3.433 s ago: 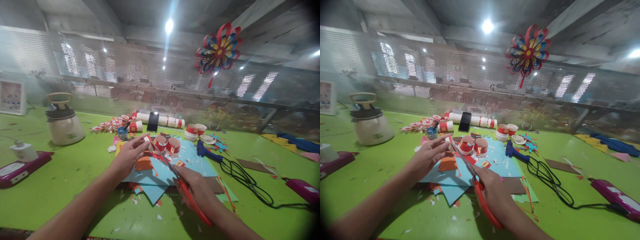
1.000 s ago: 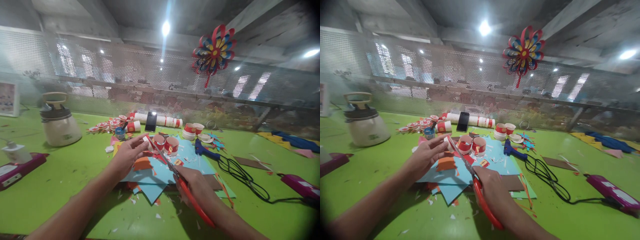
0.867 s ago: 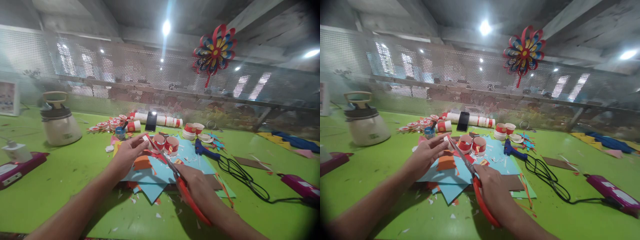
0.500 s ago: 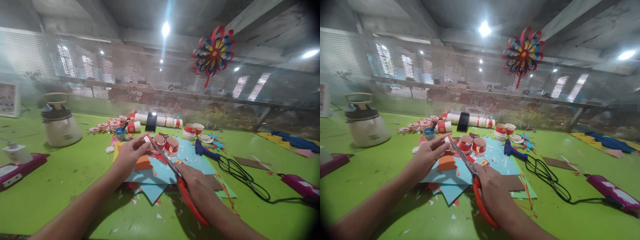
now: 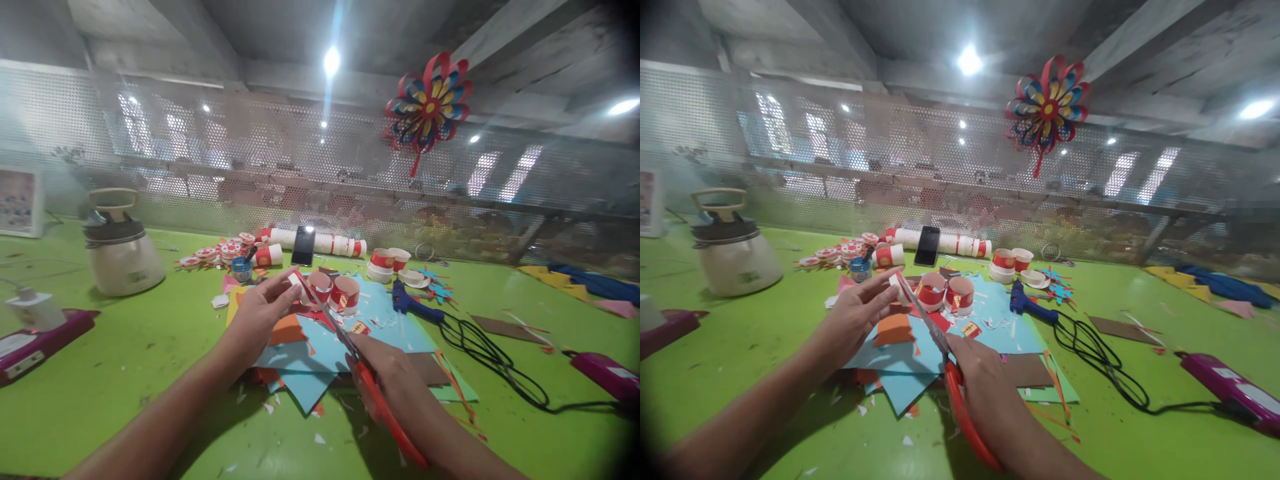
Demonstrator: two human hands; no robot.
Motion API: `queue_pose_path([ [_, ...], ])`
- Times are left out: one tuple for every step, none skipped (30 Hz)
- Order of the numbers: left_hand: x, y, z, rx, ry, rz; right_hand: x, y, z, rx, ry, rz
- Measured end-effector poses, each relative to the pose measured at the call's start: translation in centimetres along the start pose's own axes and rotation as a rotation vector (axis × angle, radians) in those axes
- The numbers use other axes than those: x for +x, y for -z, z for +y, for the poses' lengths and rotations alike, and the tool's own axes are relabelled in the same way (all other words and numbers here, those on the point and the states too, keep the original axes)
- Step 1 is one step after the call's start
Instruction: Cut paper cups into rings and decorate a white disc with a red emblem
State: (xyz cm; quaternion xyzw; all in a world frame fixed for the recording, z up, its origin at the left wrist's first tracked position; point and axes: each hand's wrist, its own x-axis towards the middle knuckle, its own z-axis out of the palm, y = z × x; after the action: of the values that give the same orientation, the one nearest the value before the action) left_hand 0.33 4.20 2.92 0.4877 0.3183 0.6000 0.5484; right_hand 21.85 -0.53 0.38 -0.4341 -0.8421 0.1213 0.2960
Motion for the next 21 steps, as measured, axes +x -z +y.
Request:
queue_pose_path([
  [-0.01,-0.02,0.04,0.000,0.006,0.003,-0.01,-0.05,0.10,0.013,0.021,0.008],
  [-0.01,-0.04,0.08,0.000,0.011,0.003,-0.01,-0.11,0.21,0.021,0.034,0.018],
  [-0.01,-0.06,0.10,0.001,0.012,0.003,-0.02,-0.19,0.30,0.023,0.040,0.023],
  [-0.01,-0.07,0.12,0.002,0.013,0.004,-0.02,-0.26,0.37,0.022,0.041,0.028],
  [0.00,-0.08,0.12,0.003,0.013,0.006,-0.02,-0.32,0.39,0.020,0.041,0.029],
  [0.01,-0.09,0.10,0.003,0.012,0.009,-0.01,-0.38,0.38,0.016,0.039,0.033],
  [0.01,-0.09,0.08,0.003,0.011,0.012,0.01,-0.42,0.33,0.013,0.038,0.038],
  [0.01,-0.09,0.05,0.003,0.011,0.015,0.03,-0.44,0.24,0.010,0.036,0.038],
  [0.00,-0.09,0.02,0.005,0.012,0.018,0.05,-0.45,0.13,0.007,0.031,0.037],
  [-0.01,-0.08,-0.02,0.009,0.013,0.021,0.08,-0.45,0.01,0.003,0.028,0.037],
  [-0.02,-0.08,-0.05,0.014,0.010,0.023,0.10,-0.44,-0.12,-0.003,0.027,0.037],
  [-0.03,-0.08,-0.08,0.020,0.005,0.026,0.12,-0.44,-0.23,-0.011,0.025,0.038],
  [-0.04,-0.08,-0.10,0.025,-0.001,0.031,0.12,-0.44,-0.33,-0.020,0.021,0.039],
  [-0.04,-0.08,-0.12,0.030,-0.005,0.036,0.11,-0.46,-0.42,-0.029,0.018,0.043],
  [-0.02,-0.07,-0.14,0.033,-0.006,0.039,0.08,-0.49,-0.48,-0.039,0.016,0.049],
  [0.00,-0.07,-0.16,0.036,-0.006,0.038,0.04,-0.55,-0.51,-0.050,0.014,0.054],
  [0.03,-0.06,-0.17,0.038,-0.006,0.034,-0.02,-0.62,-0.52,-0.064,0.013,0.059],
  [0.06,-0.05,-0.18,0.041,-0.008,0.030,-0.08,-0.71,-0.50,-0.080,0.016,0.063],
  [0.09,-0.04,-0.19,0.042,-0.011,0.025,-0.15,-0.81,-0.45,-0.095,0.015,0.067],
  [0.10,-0.03,-0.19,0.043,-0.013,0.023,-0.21,-0.92,-0.38,-0.106,0.010,0.069],
  [0.10,-0.03,-0.19,0.046,-0.012,0.025,-0.25,-1.02,-0.29,-0.112,0.004,0.070],
])
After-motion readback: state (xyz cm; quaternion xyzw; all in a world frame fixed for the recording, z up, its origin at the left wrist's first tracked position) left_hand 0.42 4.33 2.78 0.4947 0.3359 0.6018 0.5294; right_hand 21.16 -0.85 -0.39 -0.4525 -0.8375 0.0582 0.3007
